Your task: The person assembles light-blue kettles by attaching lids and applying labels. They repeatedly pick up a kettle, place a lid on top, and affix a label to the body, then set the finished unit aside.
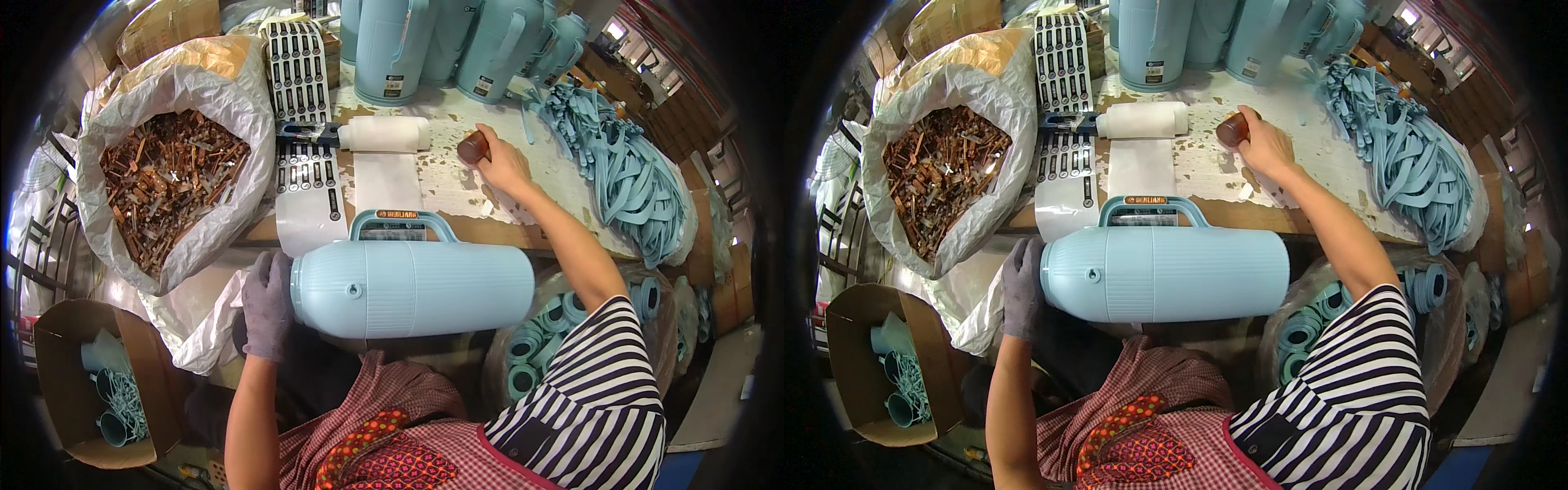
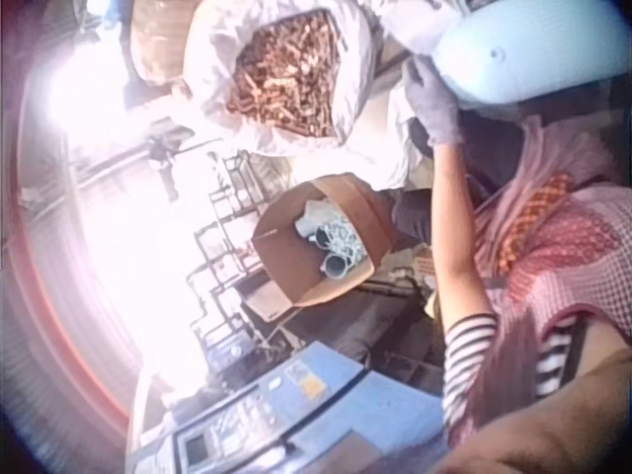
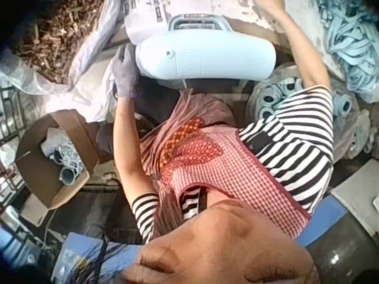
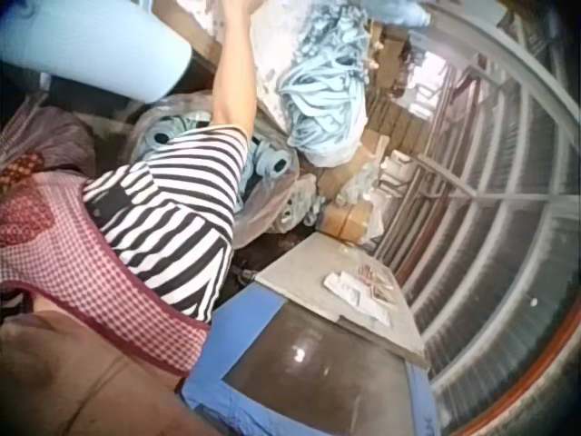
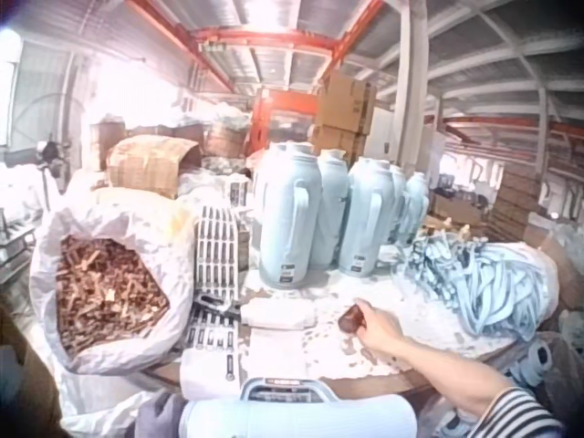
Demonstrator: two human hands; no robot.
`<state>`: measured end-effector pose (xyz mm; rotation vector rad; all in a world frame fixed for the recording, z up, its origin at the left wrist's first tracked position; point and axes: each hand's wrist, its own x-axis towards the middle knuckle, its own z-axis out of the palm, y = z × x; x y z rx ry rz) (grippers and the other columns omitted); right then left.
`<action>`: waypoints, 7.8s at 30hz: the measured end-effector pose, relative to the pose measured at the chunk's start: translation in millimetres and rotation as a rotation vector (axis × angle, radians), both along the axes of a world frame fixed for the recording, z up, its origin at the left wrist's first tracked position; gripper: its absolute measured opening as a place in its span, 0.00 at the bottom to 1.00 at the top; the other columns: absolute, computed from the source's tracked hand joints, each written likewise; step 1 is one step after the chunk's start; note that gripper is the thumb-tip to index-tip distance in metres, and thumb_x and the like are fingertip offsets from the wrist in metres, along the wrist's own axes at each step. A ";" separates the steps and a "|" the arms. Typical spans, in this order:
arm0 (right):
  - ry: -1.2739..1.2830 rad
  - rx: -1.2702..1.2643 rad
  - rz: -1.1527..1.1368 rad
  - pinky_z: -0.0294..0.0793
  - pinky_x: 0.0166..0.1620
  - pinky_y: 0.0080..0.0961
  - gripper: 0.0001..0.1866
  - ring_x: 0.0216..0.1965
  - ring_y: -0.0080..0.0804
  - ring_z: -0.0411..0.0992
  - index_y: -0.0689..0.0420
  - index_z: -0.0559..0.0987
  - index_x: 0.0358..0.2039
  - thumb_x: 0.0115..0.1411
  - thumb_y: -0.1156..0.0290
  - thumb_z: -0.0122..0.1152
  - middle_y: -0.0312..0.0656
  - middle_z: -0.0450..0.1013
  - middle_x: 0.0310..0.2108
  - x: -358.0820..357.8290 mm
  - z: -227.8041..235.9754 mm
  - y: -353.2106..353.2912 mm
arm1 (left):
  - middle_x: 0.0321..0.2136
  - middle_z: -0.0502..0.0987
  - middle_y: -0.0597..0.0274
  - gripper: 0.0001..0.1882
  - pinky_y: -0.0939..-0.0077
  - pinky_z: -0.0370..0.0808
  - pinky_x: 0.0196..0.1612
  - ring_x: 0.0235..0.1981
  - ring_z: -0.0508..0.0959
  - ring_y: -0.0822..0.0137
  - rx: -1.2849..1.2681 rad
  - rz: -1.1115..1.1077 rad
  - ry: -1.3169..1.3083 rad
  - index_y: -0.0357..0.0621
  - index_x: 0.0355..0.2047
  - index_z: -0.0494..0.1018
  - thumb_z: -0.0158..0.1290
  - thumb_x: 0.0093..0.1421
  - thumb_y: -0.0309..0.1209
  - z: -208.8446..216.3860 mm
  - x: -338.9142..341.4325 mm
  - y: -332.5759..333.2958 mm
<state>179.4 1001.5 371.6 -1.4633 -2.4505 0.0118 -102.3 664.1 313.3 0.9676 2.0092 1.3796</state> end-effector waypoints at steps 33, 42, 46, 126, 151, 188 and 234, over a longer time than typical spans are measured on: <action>0.498 -0.132 0.856 0.72 0.56 0.38 0.11 0.48 0.43 0.74 0.56 0.86 0.39 0.55 0.69 0.67 0.44 0.81 0.38 -122.2 -19.2 -100.3 | 0.22 0.75 0.69 0.22 0.79 0.66 0.24 0.22 0.72 0.79 -0.678 0.038 -0.043 0.31 0.33 0.79 0.54 0.63 0.44 120.7 -161.4 -225.4; 0.452 -0.343 0.733 0.76 0.40 0.33 0.11 0.33 0.40 0.77 0.58 0.88 0.33 0.47 0.69 0.76 0.42 0.79 0.31 -179.1 -51.9 -76.8 | 0.18 0.73 0.67 0.23 0.78 0.65 0.22 0.18 0.68 0.76 -0.564 0.334 -0.036 0.36 0.21 0.77 0.62 0.57 0.46 77.3 -157.2 -228.6; 0.329 -0.169 0.729 0.77 0.39 0.35 0.09 0.33 0.43 0.78 0.56 0.88 0.32 0.50 0.68 0.73 0.45 0.80 0.30 -182.4 -38.1 -92.7 | 0.12 0.70 0.58 0.26 0.67 0.69 0.25 0.18 0.72 0.67 -0.831 0.091 0.199 0.28 0.20 0.75 0.57 0.58 0.46 36.0 -163.4 -205.1; 0.196 -1.654 0.944 0.76 0.37 0.23 0.08 0.30 0.20 0.77 0.65 0.84 0.32 0.56 0.72 0.71 0.39 0.80 0.26 -112.3 -67.6 -400.3 | 0.38 0.83 0.55 0.18 0.73 0.81 0.40 0.34 0.82 0.67 0.140 0.437 -0.791 0.37 0.47 0.80 0.52 0.66 0.37 -98.0 -136.1 -218.1; 0.640 -0.502 0.972 0.62 0.61 0.48 0.62 0.61 0.56 0.60 0.57 0.57 0.71 0.45 0.33 0.71 0.55 0.57 0.65 -73.4 -135.4 -384.6 | 0.42 0.82 0.53 0.21 0.68 0.77 0.49 0.41 0.82 0.63 -0.145 0.207 -0.639 0.34 0.51 0.78 0.52 0.68 0.40 -19.1 -124.4 -176.7; 1.116 0.035 0.994 0.70 0.29 0.33 0.25 0.29 0.37 0.71 0.68 0.83 0.44 0.57 0.57 0.68 0.44 0.71 0.31 -34.7 -61.9 -319.4 | 0.63 0.70 0.51 0.33 0.48 0.64 0.67 0.63 0.69 0.49 0.709 0.552 -0.994 0.42 0.63 0.68 0.40 0.71 0.55 -48.3 6.6 -308.7; 0.618 -0.546 0.767 0.77 0.43 0.35 0.11 0.34 0.33 0.78 0.58 0.81 0.36 0.66 0.63 0.59 0.43 0.79 0.29 -83.7 -55.7 -230.5 | 0.49 0.77 0.44 0.16 0.52 0.72 0.55 0.51 0.75 0.49 0.529 0.773 0.974 0.39 0.43 0.70 0.56 0.59 0.36 89.4 -24.4 -329.3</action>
